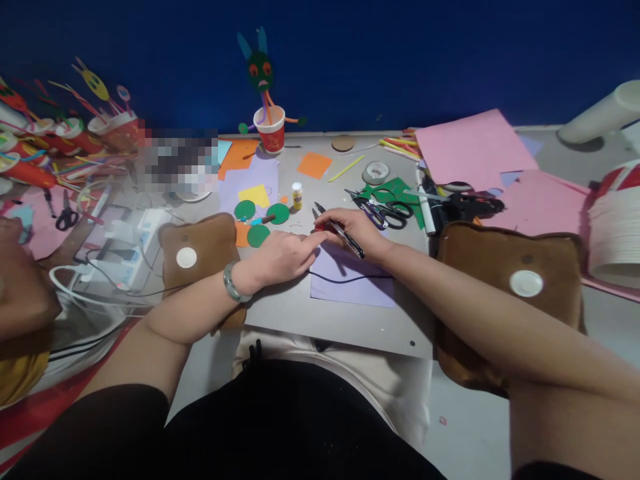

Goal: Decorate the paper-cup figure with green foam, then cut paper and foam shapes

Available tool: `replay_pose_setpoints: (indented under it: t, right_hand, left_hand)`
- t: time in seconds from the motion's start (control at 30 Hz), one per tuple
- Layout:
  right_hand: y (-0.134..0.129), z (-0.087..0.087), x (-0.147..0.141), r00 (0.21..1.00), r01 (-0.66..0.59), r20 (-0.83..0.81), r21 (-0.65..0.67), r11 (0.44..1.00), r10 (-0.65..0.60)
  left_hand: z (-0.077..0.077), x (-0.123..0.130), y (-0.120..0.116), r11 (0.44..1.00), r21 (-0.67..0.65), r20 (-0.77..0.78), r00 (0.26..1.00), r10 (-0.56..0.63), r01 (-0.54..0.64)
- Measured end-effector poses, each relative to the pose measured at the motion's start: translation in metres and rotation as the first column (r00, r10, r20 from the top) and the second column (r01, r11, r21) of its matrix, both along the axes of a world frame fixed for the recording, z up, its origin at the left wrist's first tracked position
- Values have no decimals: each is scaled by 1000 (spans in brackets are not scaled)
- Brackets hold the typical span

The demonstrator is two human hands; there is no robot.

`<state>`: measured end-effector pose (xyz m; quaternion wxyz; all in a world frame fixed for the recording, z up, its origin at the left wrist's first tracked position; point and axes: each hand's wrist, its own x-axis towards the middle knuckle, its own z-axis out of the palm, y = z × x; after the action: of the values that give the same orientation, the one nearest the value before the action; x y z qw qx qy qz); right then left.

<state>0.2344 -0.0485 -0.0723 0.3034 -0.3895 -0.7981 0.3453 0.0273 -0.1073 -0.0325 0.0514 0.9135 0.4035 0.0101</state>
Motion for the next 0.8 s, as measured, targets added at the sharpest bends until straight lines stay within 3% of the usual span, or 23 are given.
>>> replay_pose_setpoints:
  t: [0.13, 0.27, 0.53, 0.8]
  right_hand:
    - [-1, 6, 9, 990, 135, -24, -46, 990, -136]
    - [-3, 9, 25, 967, 237, -64, -109, 965, -245]
    - [-12, -1, 23, 982, 188, -30, -24, 982, -189]
    - [-13, -5, 20, 992, 125, 2, 39, 991, -125]
  left_hand:
    - [2, 0, -1, 996, -10, 23, 996, -85, 85]
    - [-1, 1, 1, 994, -65, -24, 995, -95, 93]
    - [-10, 1, 3, 992, -62, -86, 990, -115, 110]
    - [-7, 1, 3, 988, -113, -96, 988, -119, 108]
